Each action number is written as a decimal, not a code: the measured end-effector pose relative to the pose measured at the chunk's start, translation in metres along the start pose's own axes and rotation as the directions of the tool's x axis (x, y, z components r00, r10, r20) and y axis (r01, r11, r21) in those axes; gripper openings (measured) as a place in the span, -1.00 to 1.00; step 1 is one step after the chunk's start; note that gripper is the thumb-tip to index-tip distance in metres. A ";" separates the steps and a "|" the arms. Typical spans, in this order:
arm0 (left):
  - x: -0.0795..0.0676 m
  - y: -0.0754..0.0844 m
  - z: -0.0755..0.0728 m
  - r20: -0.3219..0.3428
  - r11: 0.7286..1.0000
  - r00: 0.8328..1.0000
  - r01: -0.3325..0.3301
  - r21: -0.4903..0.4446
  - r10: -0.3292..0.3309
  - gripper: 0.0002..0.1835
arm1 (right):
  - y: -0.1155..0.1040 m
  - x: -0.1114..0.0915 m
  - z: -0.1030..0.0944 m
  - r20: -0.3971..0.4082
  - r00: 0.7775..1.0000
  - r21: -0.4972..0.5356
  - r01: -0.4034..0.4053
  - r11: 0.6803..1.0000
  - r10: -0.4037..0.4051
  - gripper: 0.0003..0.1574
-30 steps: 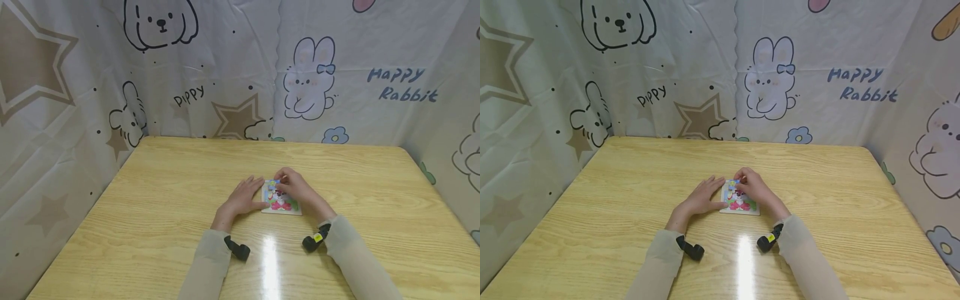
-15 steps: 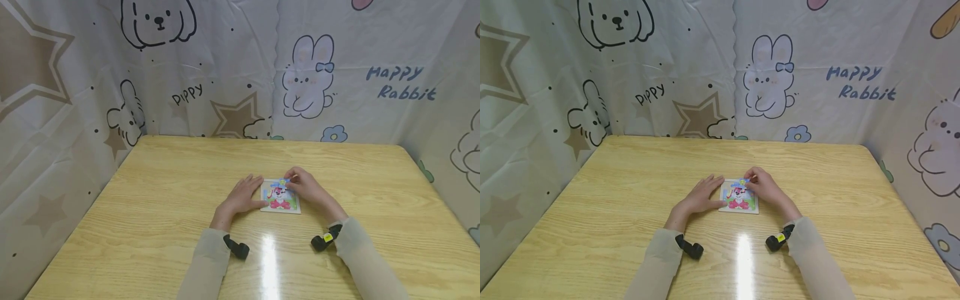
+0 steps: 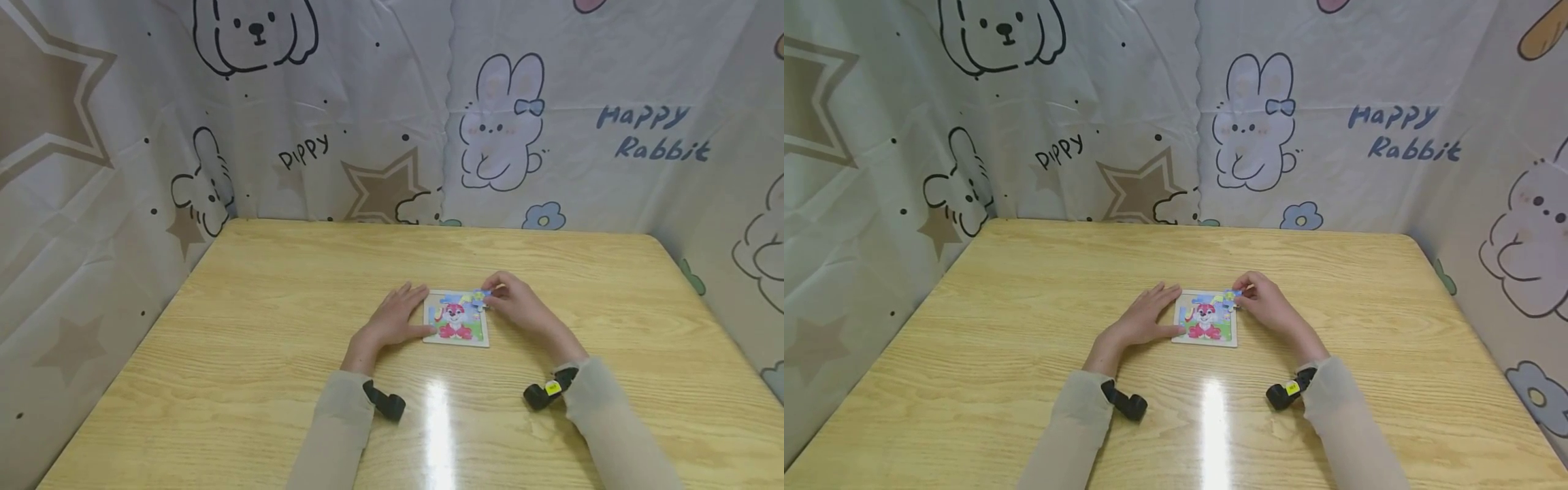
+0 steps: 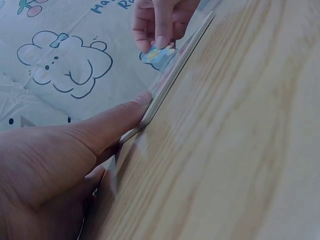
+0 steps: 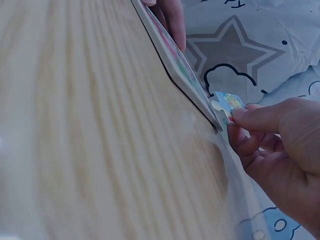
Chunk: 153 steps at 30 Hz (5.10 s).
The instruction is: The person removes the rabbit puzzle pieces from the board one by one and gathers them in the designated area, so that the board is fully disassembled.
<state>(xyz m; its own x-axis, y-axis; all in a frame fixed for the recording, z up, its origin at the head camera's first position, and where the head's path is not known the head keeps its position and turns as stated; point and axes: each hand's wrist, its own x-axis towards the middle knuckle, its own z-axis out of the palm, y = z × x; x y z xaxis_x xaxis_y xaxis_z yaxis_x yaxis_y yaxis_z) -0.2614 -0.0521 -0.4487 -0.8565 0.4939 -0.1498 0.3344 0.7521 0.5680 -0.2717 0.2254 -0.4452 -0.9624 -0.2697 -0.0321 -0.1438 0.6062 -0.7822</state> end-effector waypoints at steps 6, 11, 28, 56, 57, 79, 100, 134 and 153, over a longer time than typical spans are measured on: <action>0.001 0.000 0.000 -0.008 1.000 1.000 0.003 -0.011 -0.003 -0.11 | 0.009 -0.004 -0.009 -0.005 1.000 -0.025 0.005 1.000 -0.005 -0.75; 0.002 -0.001 -0.001 -0.008 1.000 1.000 0.004 -0.010 -0.004 -0.10 | 0.014 -0.008 -0.016 -0.006 1.000 -0.043 -0.004 0.999 0.003 -0.74; 0.000 0.000 -0.001 -0.004 1.000 1.000 0.004 -0.023 -0.004 -0.10 | 0.020 -0.014 -0.029 0.003 1.000 -0.085 -0.029 0.996 0.029 -0.75; 0.001 -0.002 0.001 -0.013 1.000 1.000 -0.003 -0.031 0.003 -0.10 | 0.017 -0.004 -0.029 0.034 0.995 -0.199 0.098 0.975 -0.093 -0.78; 0.001 -0.002 0.001 -0.014 0.999 1.000 -0.003 -0.033 0.002 -0.10 | 0.015 -0.004 -0.029 0.032 0.995 -0.192 0.100 0.976 -0.095 -0.78; 0.003 -0.005 0.001 -0.005 1.000 1.000 -0.006 -0.030 0.006 -0.10 | -0.023 0.025 0.014 0.167 0.963 -0.155 0.237 0.959 -0.211 -0.75; 0.005 -0.007 0.002 -0.002 1.000 1.000 0.000 -0.006 0.000 -0.10 | -0.037 0.039 0.027 0.313 0.921 -0.195 0.302 0.933 -0.233 -0.77; 0.004 -0.007 0.002 -0.005 1.000 1.000 0.002 -0.021 -0.002 -0.10 | -0.042 0.035 0.029 0.212 0.970 -0.245 0.170 0.954 -0.119 -0.74; 0.003 -0.004 0.000 -0.002 1.000 1.000 -0.001 -0.026 0.001 -0.10 | -0.031 0.029 0.021 0.157 0.979 -0.101 0.148 0.984 -0.132 -0.76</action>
<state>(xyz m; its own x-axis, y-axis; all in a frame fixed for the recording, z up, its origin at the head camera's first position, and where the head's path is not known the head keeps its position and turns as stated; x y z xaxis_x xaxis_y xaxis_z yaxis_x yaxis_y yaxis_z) -0.2650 -0.0538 -0.4509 -0.8571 0.4935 -0.1476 0.3246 0.7400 0.5890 -0.2899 0.1830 -0.4350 -0.8869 -0.4612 -0.0261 -0.3075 0.6317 -0.7116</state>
